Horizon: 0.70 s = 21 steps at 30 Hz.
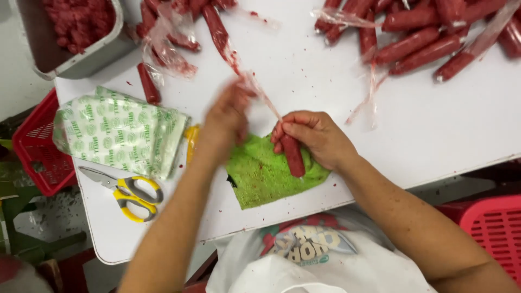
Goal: The person repeatedly picks up small sausages from a pile on a white table, wraps each one individually in a clear plastic film, and places the wrapped sausage back on the table. The person uses a green cloth to wipe their hands between wraps.
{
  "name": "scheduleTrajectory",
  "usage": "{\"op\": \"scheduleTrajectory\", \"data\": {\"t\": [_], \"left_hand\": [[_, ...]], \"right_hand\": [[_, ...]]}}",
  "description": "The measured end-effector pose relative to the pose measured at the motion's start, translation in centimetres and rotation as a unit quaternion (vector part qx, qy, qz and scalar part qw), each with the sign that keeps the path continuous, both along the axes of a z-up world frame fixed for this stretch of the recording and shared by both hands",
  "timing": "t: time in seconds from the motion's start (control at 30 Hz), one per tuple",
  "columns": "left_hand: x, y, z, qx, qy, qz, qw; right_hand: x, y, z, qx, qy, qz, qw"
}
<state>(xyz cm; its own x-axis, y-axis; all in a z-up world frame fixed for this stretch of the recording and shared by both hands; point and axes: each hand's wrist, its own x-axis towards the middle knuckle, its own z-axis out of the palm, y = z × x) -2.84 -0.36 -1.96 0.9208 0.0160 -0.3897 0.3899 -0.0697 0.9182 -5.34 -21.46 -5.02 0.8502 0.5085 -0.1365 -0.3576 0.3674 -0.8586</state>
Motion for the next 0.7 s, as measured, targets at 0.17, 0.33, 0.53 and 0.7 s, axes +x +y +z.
{"op": "scheduleTrajectory", "data": {"t": [0.17,0.33,0.53,0.7], "left_hand": [[-6.1,-3.8,0.3,-0.194,-0.13,-0.033,0.972],[-6.0,-3.0,0.0,0.413,-0.43,-0.283,0.752],[2.9,1.0,1.1,0.436,-0.358,-0.303,0.768],[8.8,3.7,1.4,0.565,-0.299,-0.404,0.654]], "right_hand": [[-0.6,-0.6,1.2,-0.066,-0.108,0.077,0.989],[-1.5,-1.5,1.6,-0.187,-0.397,0.066,0.896],[1.7,-5.0,3.4,-0.251,-0.159,0.036,0.954],[13.0,-18.8,7.5,-0.491,-0.495,-0.161,0.698]]}}
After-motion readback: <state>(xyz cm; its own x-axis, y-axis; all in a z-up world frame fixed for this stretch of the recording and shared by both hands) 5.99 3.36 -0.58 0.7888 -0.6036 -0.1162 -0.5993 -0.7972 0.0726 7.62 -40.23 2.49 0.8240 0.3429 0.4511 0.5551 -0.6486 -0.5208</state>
